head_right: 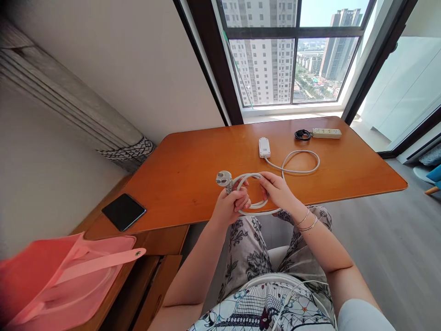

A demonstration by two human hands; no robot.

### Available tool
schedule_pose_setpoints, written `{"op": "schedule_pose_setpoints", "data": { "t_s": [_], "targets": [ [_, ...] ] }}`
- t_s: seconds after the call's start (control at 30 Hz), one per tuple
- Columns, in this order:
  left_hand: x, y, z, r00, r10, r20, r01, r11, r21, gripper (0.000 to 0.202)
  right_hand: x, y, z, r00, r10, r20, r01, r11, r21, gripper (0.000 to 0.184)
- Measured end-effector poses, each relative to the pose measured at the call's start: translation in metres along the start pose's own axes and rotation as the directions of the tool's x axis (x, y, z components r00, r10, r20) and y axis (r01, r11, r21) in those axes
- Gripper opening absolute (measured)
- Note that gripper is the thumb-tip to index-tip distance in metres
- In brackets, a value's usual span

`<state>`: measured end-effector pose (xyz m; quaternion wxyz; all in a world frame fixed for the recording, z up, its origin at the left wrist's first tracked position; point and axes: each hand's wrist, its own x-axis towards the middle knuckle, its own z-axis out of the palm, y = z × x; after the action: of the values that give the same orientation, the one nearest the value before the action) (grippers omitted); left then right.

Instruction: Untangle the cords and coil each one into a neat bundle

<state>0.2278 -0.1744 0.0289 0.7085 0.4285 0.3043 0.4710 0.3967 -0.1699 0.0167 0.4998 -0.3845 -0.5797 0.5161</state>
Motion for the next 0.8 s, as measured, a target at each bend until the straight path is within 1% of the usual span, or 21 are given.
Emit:
{"op": "schedule_pose_setpoints", "data": {
  "t_s": [0.1,0.2,0.27,0.33,0.4,0.43,0.5,0.57,0.63,0.7,0.73,0.8],
  "targets": [
    [0.002,0.000,0.000,1.000,0.000,-0.016,-0.001,1.000,-0.003,0.024,0.001,0.004,0.000,1.000,-0.004,-0.018,0.003,0.999,-0.044,0.042],
    [0.003,-0.003,-0.003,1.000,-0.003,0.003,0.003,1.000,-0.029,0.027,0.001,0.005,-0.001,0.998,0.005,-0.059,-0.011,0.993,-0.115,0.043],
    [0.003,-0.007,-0.006,0.998,-0.026,0.059,0.030,0.998,-0.054,0.029,0.001,0.006,-0.002,0.997,0.004,-0.076,-0.016,0.988,-0.155,0.045],
    [0.002,-0.010,-0.008,0.988,-0.047,0.148,0.059,0.995,-0.075,0.032,0.002,0.007,-0.005,0.998,0.010,-0.062,-0.020,0.985,-0.169,0.049],
    [0.001,-0.009,-0.011,0.973,-0.028,0.229,0.054,0.993,-0.106,0.036,0.001,0.010,-0.010,0.999,0.006,-0.032,-0.012,0.985,-0.174,0.054],
    [0.000,-0.007,-0.012,0.969,0.001,0.246,0.034,0.990,-0.137,0.036,0.000,0.011,-0.014,1.000,-0.010,-0.015,0.007,0.982,-0.186,0.057],
    [-0.001,0.001,-0.016,0.971,0.071,0.228,-0.019,0.975,-0.222,0.033,-0.004,0.013,-0.025,0.996,-0.076,0.049,0.086,0.965,-0.250,0.063],
    [-0.003,0.013,-0.020,0.979,0.128,0.162,-0.070,0.944,-0.322,0.029,-0.010,0.015,-0.039,0.977,-0.136,0.161,0.188,0.907,-0.377,0.066],
    [-0.006,0.026,-0.026,0.983,0.167,0.081,-0.119,0.903,-0.413,0.026,-0.016,0.017,-0.052,0.958,-0.137,0.254,0.256,0.808,-0.531,0.064],
    [-0.009,0.036,-0.031,0.979,0.201,0.014,-0.170,0.862,-0.477,0.025,-0.020,0.020,-0.062,0.951,-0.103,0.292,0.272,0.730,-0.627,0.054],
    [-0.010,0.040,-0.032,0.977,0.215,-0.005,-0.189,0.848,-0.495,0.025,-0.020,0.023,-0.065,0.948,-0.090,0.304,0.273,0.720,-0.638,0.049],
    [-0.013,0.043,-0.034,0.971,0.239,-0.001,-0.208,0.841,-0.499,0.025,-0.020,0.027,-0.068,0.943,-0.083,0.322,0.274,0.743,-0.611,0.047]
  ]
}}
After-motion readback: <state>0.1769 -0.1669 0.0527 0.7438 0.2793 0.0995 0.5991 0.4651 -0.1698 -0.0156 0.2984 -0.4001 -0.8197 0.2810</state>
